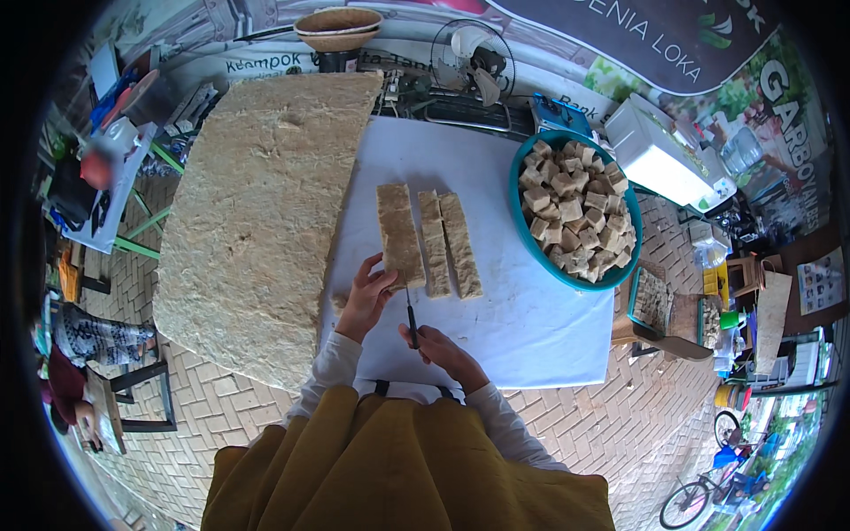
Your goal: Cutting large blocks of tempeh into smaller cubes using scissors and a knife and placing them into a large bowl.
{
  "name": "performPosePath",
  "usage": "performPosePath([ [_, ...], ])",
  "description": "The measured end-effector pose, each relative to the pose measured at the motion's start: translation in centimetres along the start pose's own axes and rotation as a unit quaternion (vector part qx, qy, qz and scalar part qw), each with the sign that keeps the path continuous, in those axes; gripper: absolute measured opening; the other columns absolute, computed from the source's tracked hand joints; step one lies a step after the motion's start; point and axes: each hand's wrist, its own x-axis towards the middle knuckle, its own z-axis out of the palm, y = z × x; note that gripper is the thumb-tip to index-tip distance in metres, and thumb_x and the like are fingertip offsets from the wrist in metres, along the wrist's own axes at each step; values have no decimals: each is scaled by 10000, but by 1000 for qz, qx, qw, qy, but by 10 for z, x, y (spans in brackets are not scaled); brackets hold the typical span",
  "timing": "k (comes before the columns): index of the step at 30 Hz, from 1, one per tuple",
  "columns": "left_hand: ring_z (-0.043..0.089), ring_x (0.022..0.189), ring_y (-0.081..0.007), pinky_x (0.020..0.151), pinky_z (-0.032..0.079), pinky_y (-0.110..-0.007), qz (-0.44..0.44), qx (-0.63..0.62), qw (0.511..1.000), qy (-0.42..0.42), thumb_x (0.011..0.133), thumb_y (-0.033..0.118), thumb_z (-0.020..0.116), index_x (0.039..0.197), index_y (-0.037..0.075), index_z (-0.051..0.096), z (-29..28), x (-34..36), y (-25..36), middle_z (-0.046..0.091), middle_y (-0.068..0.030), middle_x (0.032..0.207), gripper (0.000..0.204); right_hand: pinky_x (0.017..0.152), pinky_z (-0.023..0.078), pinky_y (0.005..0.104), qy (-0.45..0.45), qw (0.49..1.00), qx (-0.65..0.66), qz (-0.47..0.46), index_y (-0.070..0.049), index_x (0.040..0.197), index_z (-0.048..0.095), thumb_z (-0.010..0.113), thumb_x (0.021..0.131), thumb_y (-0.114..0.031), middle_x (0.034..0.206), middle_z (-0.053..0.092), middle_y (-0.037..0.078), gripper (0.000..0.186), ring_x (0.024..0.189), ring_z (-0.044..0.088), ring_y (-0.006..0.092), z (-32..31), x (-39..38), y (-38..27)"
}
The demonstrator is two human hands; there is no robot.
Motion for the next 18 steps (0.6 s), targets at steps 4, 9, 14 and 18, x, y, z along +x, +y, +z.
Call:
performPosePath([
  [4,598,923,-178,783,471,-287,13,0,1000,0,813,81,666,1296,51,360,-3,3,-3,608,-141,1037,573,507,370,238,23,999,-24,6,-45,765,554,568,774,-647,626,467,-7,602,546,444,92,1,9,10],
  [9,600,895,-159,740,463,-263,7,36,999,17,802,66,674,1270,69,396,-4,4,-3,619,-126,1001,545,464,363,247,82,994,-70,10,-44,654,571,624,755,-602,547,465,-19,570,492,437,90,2,14,25],
  [14,598,833,-139,685,451,-240,11,33,999,13,791,39,673,1246,80,419,-10,7,-7,621,-112,976,523,461,367,254,73,996,-44,2,-38,653,569,625,751,-605,530,458,-16,579,480,444,94,6,13,25],
  [18,590,827,-126,666,442,-223,-11,62,998,-9,786,29,673,1244,88,421,-6,2,-3,614,-101,960,526,508,358,210,43,999,-1,1,-35,783,562,600,834,-471,700,487,-7,440,554,439,67,0,12,12],
])
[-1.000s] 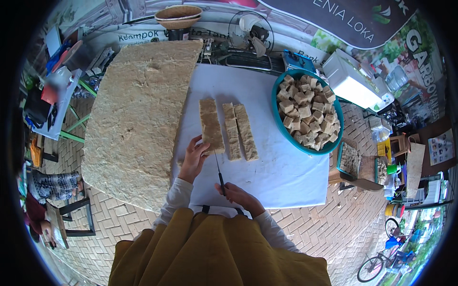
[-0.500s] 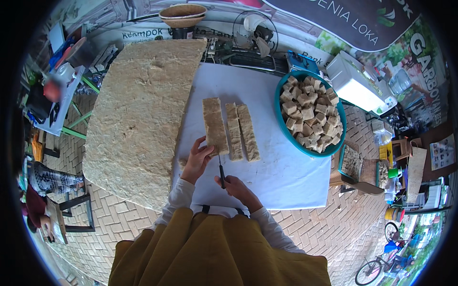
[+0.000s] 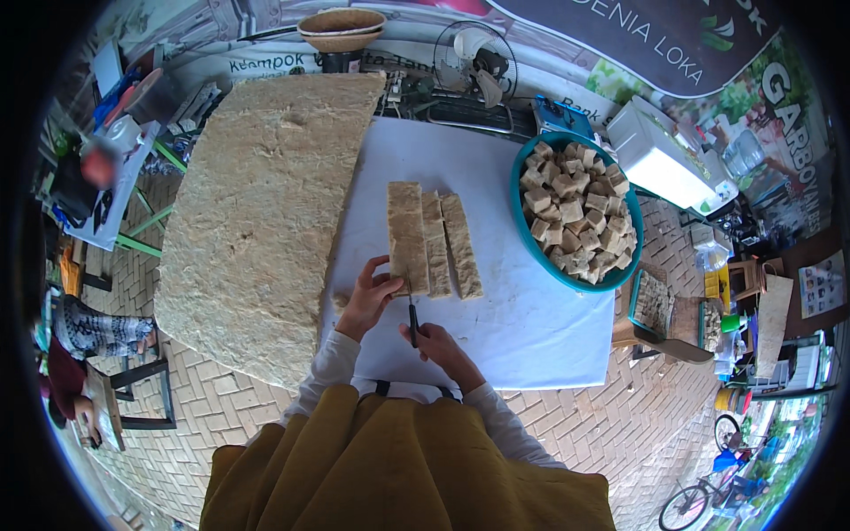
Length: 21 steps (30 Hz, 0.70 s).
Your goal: Cutting large blocks of tempeh into smaller cubes using scissors and a knife and placing them into a large bowl.
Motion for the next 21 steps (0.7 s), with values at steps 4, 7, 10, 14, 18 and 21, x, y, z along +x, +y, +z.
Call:
performPosePath([
  [4,580,880,-139,731,464,-262,-9,-13,1000,-21,813,19,641,1268,87,385,7,-4,0,603,-96,955,527,535,365,204,-21,1000,-17,-13,-33,831,555,580,839,-490,748,485,1,458,585,449,70,-6,7,5],
  [7,577,879,-138,732,464,-265,-5,-12,1000,-21,814,20,641,1266,89,383,8,-4,3,600,-94,956,525,525,364,205,-20,999,15,-43,-36,813,556,585,833,-497,739,486,0,462,580,448,71,-4,6,7],
  [10,580,874,-143,742,468,-271,-3,-9,1000,-25,815,20,640,1265,88,382,7,-4,3,600,-93,959,524,497,359,207,9,1000,-5,-21,-38,780,559,614,822,-477,690,484,-4,444,551,441,68,1,6,6],
  [14,584,869,-145,747,469,-279,-8,-19,1000,-24,809,21,647,1265,83,378,4,-3,-2,598,-94,973,533,452,379,249,75,996,-29,-25,-15,637,571,682,729,-548,537,490,15,552,491,475,94,3,4,9],
  [18,587,877,-137,736,457,-263,-29,7,999,-38,825,96,654,1261,82,378,8,-4,5,596,-72,967,516,429,343,234,83,996,-35,-13,-35,648,564,707,753,-455,551,472,-14,456,485,437,68,3,-1,8],
  [21,560,816,-103,648,409,-227,-58,86,994,33,827,209,668,1196,62,445,20,0,21,591,-51,930,455,436,342,234,105,991,-65,-50,-33,658,571,721,737,-462,557,479,-13,462,488,433,68,2,-2,8],
])
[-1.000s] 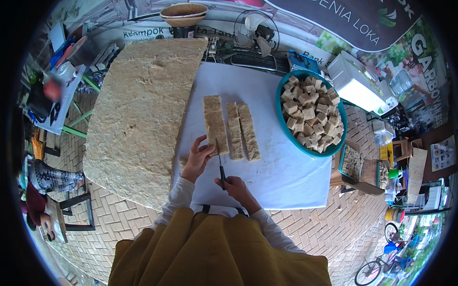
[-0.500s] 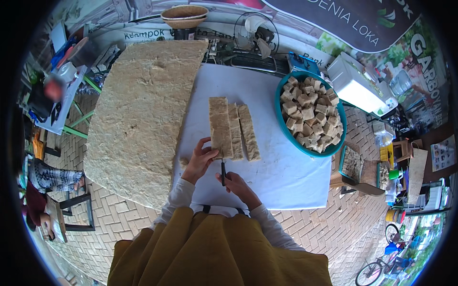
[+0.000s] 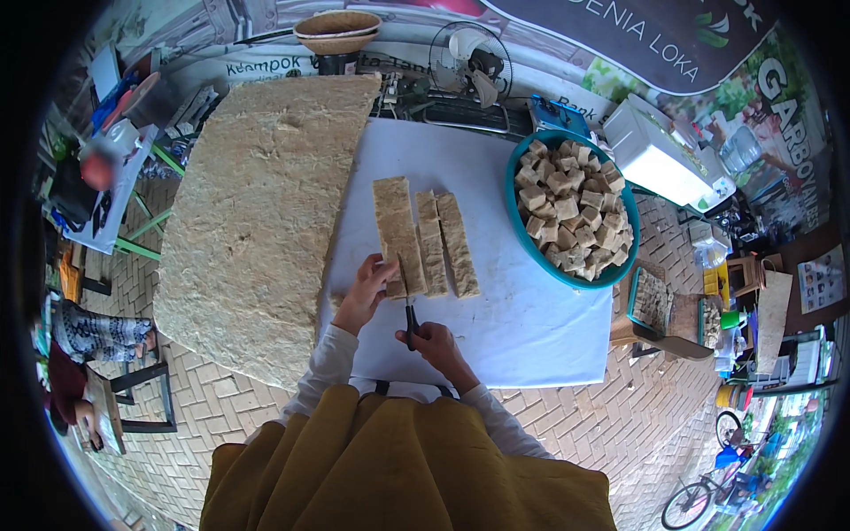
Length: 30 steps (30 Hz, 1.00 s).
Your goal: Cutting large blocks of tempeh into smaller cubes using scissors and a knife and placing them into a large bowl.
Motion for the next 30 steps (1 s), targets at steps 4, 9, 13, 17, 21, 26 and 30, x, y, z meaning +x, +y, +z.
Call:
performPosePath([
  [4,519,768,-88,645,387,-235,85,18,996,30,841,268,659,1081,35,513,-11,19,-3,580,-33,910,366,441,342,231,-9,1000,-14,-22,-29,665,575,720,732,-471,566,488,-12,470,488,429,68,4,1,5],
  [9,515,764,-90,629,391,-237,169,33,985,25,846,234,657,1016,12,530,-13,29,-12,581,-34,897,307,502,393,266,-22,1000,-1,-3,-5,686,595,708,714,-527,597,550,30,534,549,491,100,0,-1,-3],
  [13,523,762,-95,627,400,-240,181,37,983,24,845,185,657,1007,2,521,-8,27,-16,584,-44,872,279,514,397,260,-54,998,14,17,-13,747,586,692,727,-533,629,540,26,531,558,487,101,-8,-3,-18],
  [17,514,740,-86,609,397,-244,220,60,973,30,839,164,663,984,7,514,-1,24,-13,576,-43,855,261,518,393,254,-70,997,7,10,-20,776,571,676,743,-533,648,525,21,525,563,477,100,-14,-4,-25],
  [21,498,728,-74,604,393,-239,234,67,970,29,842,160,660,957,13,507,-3,27,-15,562,-34,837,242,511,384,258,-87,996,24,0,-18,778,569,660,761,-528,646,517,19,519,560,469,99,-14,-5,-25],
  [26,472,713,-64,607,389,-231,271,52,961,16,853,162,648,933,20,498,7,27,-8,520,-12,804,222,503,378,251,-58,997,50,-5,-27,732,569,662,764,-518,616,506,9,501,553,464,88,-8,2,-8],
  [30,472,711,-66,607,386,-227,276,68,959,15,860,166,642,933,26,500,6,23,-3,518,-6,805,213,475,368,239,-26,999,17,-5,-45,659,562,703,736,-495,571,492,-10,478,522,459,72,-9,-2,-16],
])
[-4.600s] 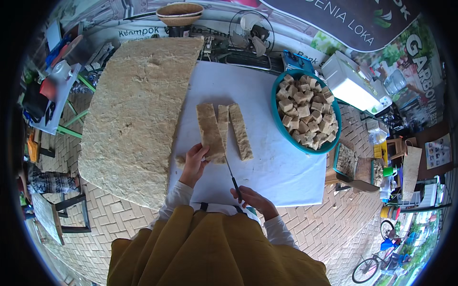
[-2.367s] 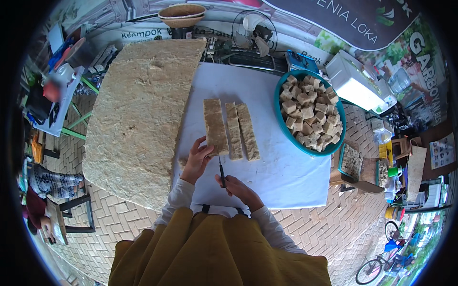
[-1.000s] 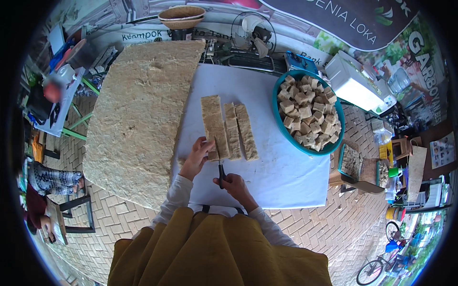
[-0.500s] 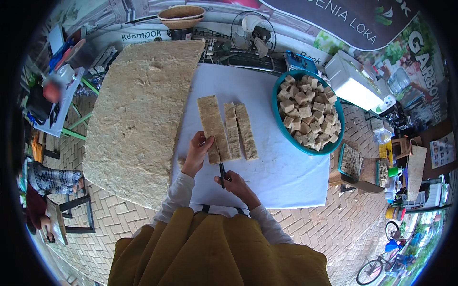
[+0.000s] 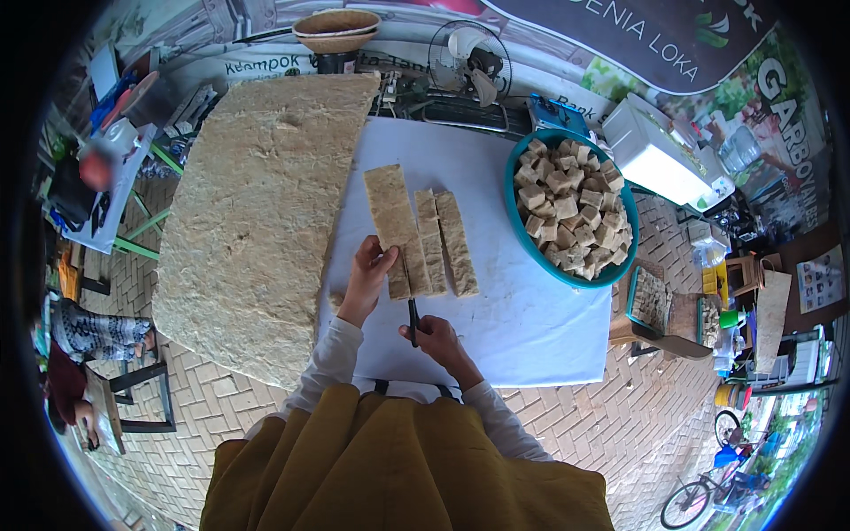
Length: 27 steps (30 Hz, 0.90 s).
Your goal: Cutting large blocks of tempeh into smaller cubes using scissors and a knife and placing them into a large bowl.
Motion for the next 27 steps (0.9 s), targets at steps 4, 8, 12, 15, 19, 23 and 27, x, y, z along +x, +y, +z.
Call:
performPosePath([
  [4,482,715,-70,622,390,-230,-17,-10,1000,-1,865,169,637,938,30,509,1,1,-2,541,-8,824,202,466,368,235,15,1000,14,21,-52,644,559,734,712,-474,561,492,-14,462,509,458,67,-2,3,11],
  [8,501,743,-72,652,402,-237,-19,-7,1000,-15,866,165,634,947,26,514,-2,1,-4,564,-17,840,200,474,373,233,-26,999,36,25,-43,674,559,751,701,-461,583,505,-7,461,516,457,71,-6,2,8],
  [12,518,783,-74,682,417,-243,-79,-44,995,-39,869,146,627,962,14,521,2,-6,0,582,-26,860,193,497,345,221,-49,998,33,-7,-18,773,556,691,770,-389,622,479,-5,395,544,432,71,-13,2,-3],
  [15,529,819,-75,719,426,-247,-87,-74,993,-43,871,128,619,983,2,530,4,-8,6,596,-34,883,190,506,348,220,-60,998,26,-9,-11,786,552,692,766,-388,643,484,0,403,553,433,73,-16,3,-6],
  [19,541,835,-81,740,426,-245,-87,-83,992,-49,874,121,613,1003,-6,532,3,-6,9,603,-40,905,198,493,341,218,-57,998,41,2,-13,777,552,704,762,-359,623,477,-6,378,536,426,69,-17,2,-9],
  [23,548,854,-91,758,430,-257,-81,-97,991,-50,877,123,608,1020,-8,525,5,-5,10,604,-46,929,211,454,323,210,-28,997,71,13,-29,724,552,732,749,-312,576,459,-20,337,492,408,61,-14,3,-4],
  [27,542,837,-90,758,427,-251,-100,-115,987,-41,875,137,612,1020,-1,521,3,-5,11,591,-36,905,219,422,313,205,15,996,78,33,-57,642,539,767,721,-298,544,447,-31,341,465,405,55,-12,2,-3],
])
